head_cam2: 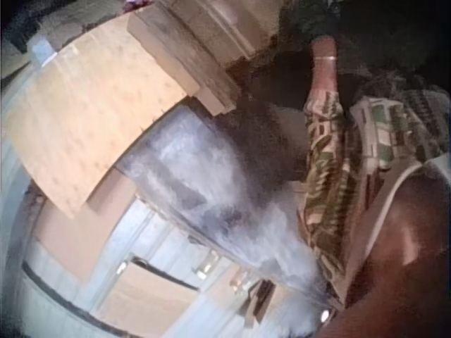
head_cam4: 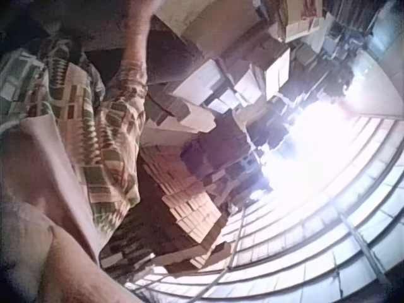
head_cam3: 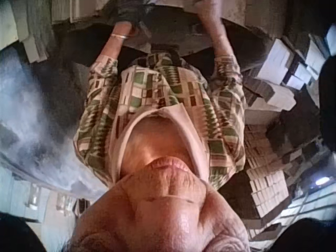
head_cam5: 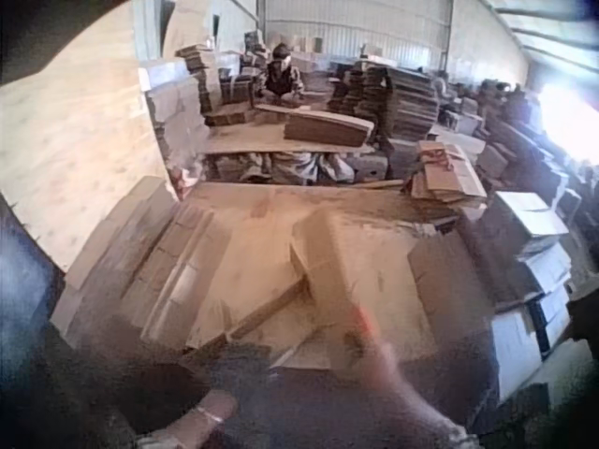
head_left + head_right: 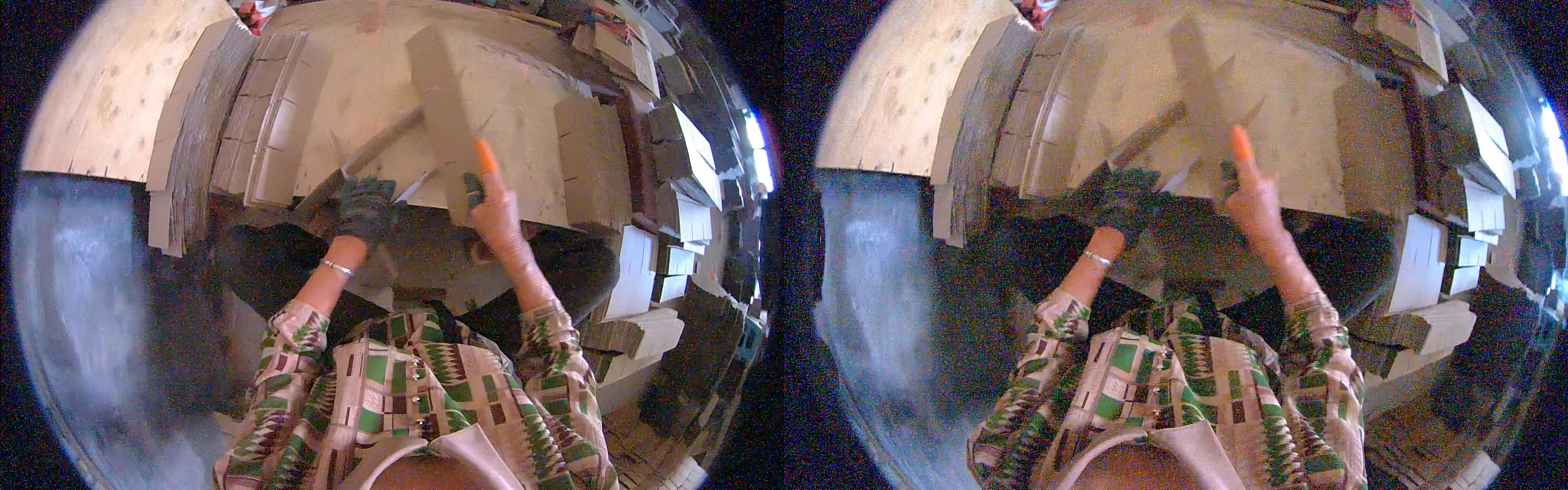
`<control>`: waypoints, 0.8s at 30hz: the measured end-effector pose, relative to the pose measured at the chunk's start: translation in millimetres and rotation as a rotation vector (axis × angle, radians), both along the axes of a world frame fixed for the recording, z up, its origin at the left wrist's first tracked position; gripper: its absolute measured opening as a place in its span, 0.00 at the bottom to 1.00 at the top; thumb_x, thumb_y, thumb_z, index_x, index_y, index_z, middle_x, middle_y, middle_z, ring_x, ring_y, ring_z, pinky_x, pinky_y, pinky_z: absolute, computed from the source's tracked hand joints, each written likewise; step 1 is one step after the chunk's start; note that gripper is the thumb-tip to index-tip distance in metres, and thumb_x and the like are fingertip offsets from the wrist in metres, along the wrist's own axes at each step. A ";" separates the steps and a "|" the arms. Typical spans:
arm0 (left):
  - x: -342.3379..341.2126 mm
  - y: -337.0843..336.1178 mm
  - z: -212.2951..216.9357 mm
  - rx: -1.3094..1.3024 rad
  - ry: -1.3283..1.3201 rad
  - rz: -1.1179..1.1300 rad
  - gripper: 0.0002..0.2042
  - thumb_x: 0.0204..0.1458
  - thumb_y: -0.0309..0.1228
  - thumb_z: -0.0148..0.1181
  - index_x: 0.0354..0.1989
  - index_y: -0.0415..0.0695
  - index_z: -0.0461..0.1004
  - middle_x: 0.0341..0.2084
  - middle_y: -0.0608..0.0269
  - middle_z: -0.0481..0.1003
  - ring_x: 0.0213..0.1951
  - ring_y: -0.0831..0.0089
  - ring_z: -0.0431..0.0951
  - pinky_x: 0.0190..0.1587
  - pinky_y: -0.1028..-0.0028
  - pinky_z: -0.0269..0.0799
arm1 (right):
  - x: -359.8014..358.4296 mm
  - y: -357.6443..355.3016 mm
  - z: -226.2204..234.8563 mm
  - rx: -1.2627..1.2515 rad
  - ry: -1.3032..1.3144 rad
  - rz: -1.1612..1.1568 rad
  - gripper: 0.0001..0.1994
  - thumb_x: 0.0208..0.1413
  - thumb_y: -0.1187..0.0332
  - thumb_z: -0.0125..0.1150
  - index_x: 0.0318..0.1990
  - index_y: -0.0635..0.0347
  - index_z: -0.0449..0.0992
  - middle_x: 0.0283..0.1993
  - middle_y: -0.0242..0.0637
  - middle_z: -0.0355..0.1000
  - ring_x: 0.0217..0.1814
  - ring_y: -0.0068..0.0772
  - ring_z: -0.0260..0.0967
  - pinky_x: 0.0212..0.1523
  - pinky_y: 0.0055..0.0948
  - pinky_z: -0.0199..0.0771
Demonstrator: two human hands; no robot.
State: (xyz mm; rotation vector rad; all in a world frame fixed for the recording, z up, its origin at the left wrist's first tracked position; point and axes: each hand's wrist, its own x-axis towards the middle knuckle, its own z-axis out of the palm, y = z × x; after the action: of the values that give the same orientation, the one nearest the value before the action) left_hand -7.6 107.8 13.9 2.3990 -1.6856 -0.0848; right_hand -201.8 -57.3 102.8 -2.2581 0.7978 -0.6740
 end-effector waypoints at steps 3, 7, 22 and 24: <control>-13.8 -21.8 40.3 0.270 0.080 -0.008 0.14 0.54 0.43 0.56 0.41 0.50 0.81 0.42 0.52 0.81 0.50 0.55 0.79 0.58 0.52 0.67 | 9.5 12.6 -30.2 -0.075 0.136 0.106 0.50 0.41 0.84 0.58 0.75 0.44 0.49 0.39 0.52 0.79 0.36 0.58 0.77 0.34 0.50 0.78; -17.1 -17.9 32.6 0.216 0.065 -0.019 0.11 0.52 0.38 0.55 0.36 0.49 0.82 0.34 0.53 0.81 0.42 0.56 0.82 0.53 0.55 0.71 | 24.9 18.7 -49.8 -0.117 0.308 0.148 0.48 0.40 0.84 0.58 0.74 0.43 0.54 0.30 0.53 0.75 0.32 0.58 0.74 0.32 0.49 0.74; 17.2 0.8 17.9 -0.209 0.007 0.275 0.30 0.57 0.55 0.53 0.58 0.44 0.72 0.57 0.47 0.73 0.62 0.50 0.68 0.65 0.52 0.60 | 21.5 7.1 -46.1 -0.086 0.365 0.041 0.44 0.46 0.80 0.59 0.74 0.50 0.51 0.39 0.49 0.79 0.41 0.57 0.77 0.41 0.48 0.76; 43.6 8.1 21.2 -0.145 -0.043 0.505 0.37 0.57 0.62 0.51 0.63 0.42 0.67 0.62 0.44 0.69 0.66 0.49 0.65 0.68 0.52 0.57 | 3.9 -17.3 -47.7 -0.149 0.189 -0.160 0.40 0.48 0.80 0.60 0.71 0.52 0.57 0.47 0.52 0.77 0.47 0.59 0.75 0.46 0.47 0.75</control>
State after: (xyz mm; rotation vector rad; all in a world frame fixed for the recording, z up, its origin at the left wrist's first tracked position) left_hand 36.0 115.9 35.1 2.6404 -1.0121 0.1619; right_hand -197.9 -74.6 55.2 -2.4377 1.0607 -0.6168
